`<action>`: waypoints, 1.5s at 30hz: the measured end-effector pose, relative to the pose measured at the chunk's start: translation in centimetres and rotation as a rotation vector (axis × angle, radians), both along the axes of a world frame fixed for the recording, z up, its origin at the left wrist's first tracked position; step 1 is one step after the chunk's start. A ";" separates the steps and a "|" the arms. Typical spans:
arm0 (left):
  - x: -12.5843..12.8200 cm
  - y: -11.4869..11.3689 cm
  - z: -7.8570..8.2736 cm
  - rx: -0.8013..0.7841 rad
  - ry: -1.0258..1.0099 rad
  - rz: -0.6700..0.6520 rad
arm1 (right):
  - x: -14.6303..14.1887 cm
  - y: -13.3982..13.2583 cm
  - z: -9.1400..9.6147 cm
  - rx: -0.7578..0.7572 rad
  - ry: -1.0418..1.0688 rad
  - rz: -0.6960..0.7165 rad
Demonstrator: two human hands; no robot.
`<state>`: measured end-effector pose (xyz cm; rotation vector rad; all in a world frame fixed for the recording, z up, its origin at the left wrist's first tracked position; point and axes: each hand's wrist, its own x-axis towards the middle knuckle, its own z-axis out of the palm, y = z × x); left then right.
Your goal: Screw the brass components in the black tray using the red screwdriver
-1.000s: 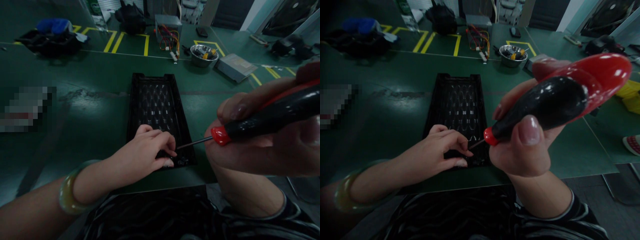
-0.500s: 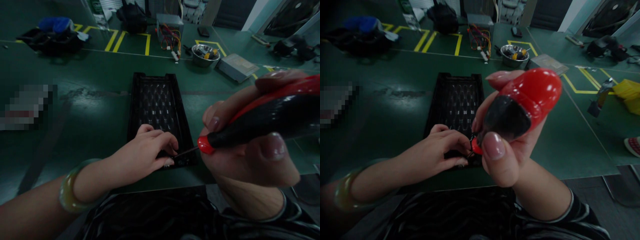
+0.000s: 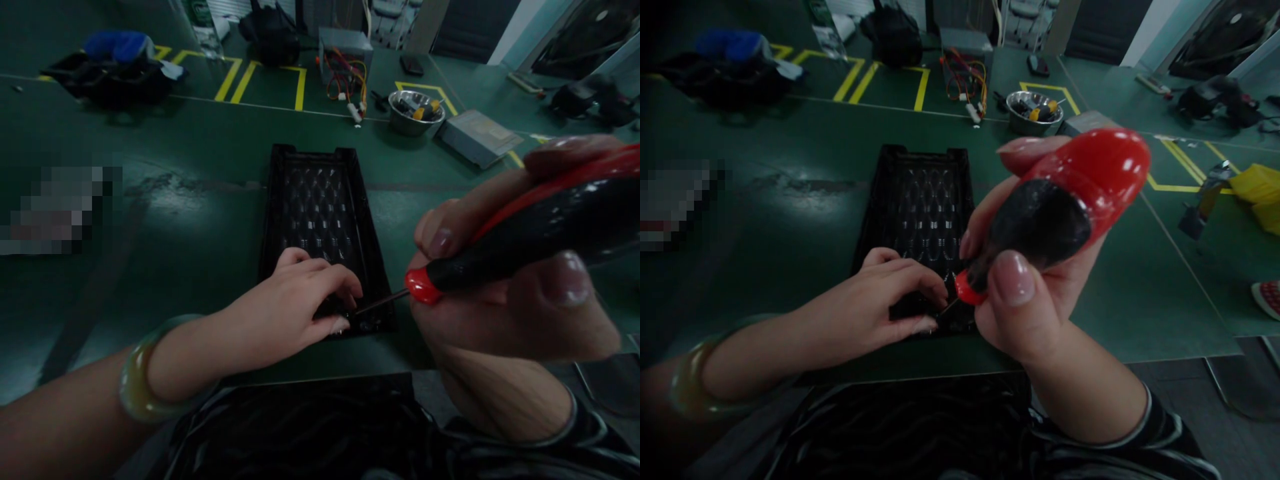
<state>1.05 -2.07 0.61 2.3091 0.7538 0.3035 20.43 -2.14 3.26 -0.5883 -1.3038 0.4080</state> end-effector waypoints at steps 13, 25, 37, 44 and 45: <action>0.0 0.0 -0.3 0.022 -0.009 -0.019 | -1.5 0.7 -0.2 0.109 0.066 -0.123; 0.0 -0.1 0.7 -0.002 0.032 -0.043 | -0.7 0.4 -0.6 0.040 -0.005 -0.029; 0.0 0.0 -0.2 0.021 -0.022 -0.014 | -1.4 -1.8 0.3 -0.162 -0.031 -0.064; -0.1 -0.1 -0.5 0.080 -0.031 -0.024 | -0.6 -0.7 -0.5 -0.127 -0.139 0.214; -0.1 -0.1 -0.5 0.086 -0.034 -0.027 | -0.5 -0.6 -0.7 -0.150 -0.094 0.223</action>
